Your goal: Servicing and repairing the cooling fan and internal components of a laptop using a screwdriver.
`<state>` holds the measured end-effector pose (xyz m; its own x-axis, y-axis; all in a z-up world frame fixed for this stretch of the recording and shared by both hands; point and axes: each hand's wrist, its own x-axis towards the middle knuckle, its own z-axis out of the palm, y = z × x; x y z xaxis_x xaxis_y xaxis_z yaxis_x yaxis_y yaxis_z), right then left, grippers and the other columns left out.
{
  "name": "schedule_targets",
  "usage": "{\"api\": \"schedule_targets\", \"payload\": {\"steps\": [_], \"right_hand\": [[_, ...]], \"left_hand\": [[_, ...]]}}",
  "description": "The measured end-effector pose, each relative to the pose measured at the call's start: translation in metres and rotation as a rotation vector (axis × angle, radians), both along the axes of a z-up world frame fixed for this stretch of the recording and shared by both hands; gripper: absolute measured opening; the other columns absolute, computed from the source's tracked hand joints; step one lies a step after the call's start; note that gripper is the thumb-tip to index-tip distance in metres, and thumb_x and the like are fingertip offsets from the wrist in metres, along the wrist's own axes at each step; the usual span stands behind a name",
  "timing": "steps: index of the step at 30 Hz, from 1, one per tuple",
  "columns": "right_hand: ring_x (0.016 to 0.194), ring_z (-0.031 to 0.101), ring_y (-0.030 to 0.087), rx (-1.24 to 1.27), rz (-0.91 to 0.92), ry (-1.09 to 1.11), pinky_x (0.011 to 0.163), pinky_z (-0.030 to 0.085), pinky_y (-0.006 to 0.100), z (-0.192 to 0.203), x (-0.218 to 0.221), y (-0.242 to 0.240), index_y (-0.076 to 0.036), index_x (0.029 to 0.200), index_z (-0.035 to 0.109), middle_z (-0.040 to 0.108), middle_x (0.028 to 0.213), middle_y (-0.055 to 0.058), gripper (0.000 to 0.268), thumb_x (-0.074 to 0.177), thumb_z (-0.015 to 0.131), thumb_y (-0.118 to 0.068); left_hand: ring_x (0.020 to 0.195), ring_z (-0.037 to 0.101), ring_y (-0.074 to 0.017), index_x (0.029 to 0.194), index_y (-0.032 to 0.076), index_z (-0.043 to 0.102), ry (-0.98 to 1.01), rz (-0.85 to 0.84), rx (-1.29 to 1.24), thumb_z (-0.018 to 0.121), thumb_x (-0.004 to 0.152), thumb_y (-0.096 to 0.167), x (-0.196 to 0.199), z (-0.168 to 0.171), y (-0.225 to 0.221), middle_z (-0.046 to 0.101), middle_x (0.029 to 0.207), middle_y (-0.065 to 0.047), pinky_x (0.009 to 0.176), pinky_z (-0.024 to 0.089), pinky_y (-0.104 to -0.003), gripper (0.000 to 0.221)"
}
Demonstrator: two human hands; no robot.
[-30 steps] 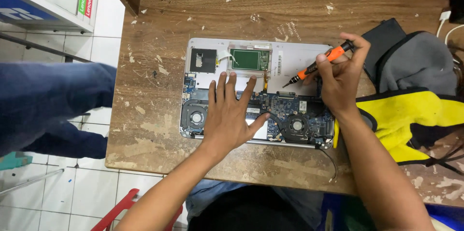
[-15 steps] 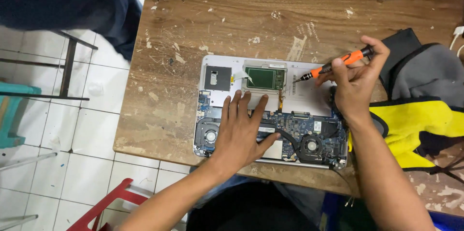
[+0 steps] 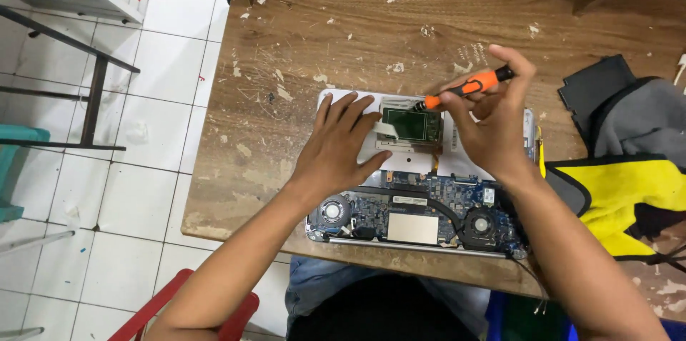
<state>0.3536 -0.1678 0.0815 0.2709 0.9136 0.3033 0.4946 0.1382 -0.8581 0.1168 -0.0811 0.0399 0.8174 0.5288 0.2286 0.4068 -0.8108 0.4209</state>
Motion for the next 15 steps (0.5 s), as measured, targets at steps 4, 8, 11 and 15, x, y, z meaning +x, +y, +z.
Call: {"api": "schedule_targets", "payload": {"steps": [4,8,11,15], "right_hand": [[0.083,0.074,0.038,0.167,0.158,-0.04,0.073,0.065,0.044,-0.023,0.003,0.022,0.004,0.147,0.018,0.065,0.101,0.026,0.071,0.098,0.067,0.015],[0.088,0.074,0.04,0.196,0.191,-0.104,0.076,0.066,0.046,-0.02,-0.01,0.036,0.007,0.147,0.015,0.063,0.104,0.026,0.066,0.101,0.062,0.015],[0.089,0.074,0.039,0.19,0.193,-0.117,0.078,0.066,0.046,-0.025,-0.014,0.043,0.007,0.145,0.014,0.062,0.105,0.024,0.065,0.101,0.061,0.014],[0.089,0.074,0.038,0.16,0.191,-0.156,0.079,0.066,0.045,-0.039,-0.015,0.046,0.008,0.143,0.017,0.063,0.105,0.021,0.062,0.1,0.062,0.013]], "left_hand": [[0.141,0.044,-0.0385,0.125,0.004,0.065,0.044,0.054,-0.12,0.068,0.092,0.045,0.003,0.005,-0.001,0.056,0.142,-0.019,0.122,0.017,-0.061,0.053],[0.141,0.043,-0.0392,0.142,0.007,0.057,0.031,0.044,-0.055,0.064,0.094,0.047,0.002,0.002,0.0,0.053,0.146,-0.019,0.12,0.022,-0.062,0.062],[0.142,0.042,-0.0393,0.142,0.007,0.056,0.04,0.041,-0.048,0.062,0.095,0.049,0.002,0.002,0.001,0.051,0.148,-0.02,0.12,0.022,-0.062,0.063],[0.142,0.041,-0.0404,0.144,0.005,0.054,0.046,0.027,-0.066,0.061,0.095,0.047,0.002,0.006,0.003,0.049,0.15,-0.021,0.12,0.022,-0.063,0.065]]}}
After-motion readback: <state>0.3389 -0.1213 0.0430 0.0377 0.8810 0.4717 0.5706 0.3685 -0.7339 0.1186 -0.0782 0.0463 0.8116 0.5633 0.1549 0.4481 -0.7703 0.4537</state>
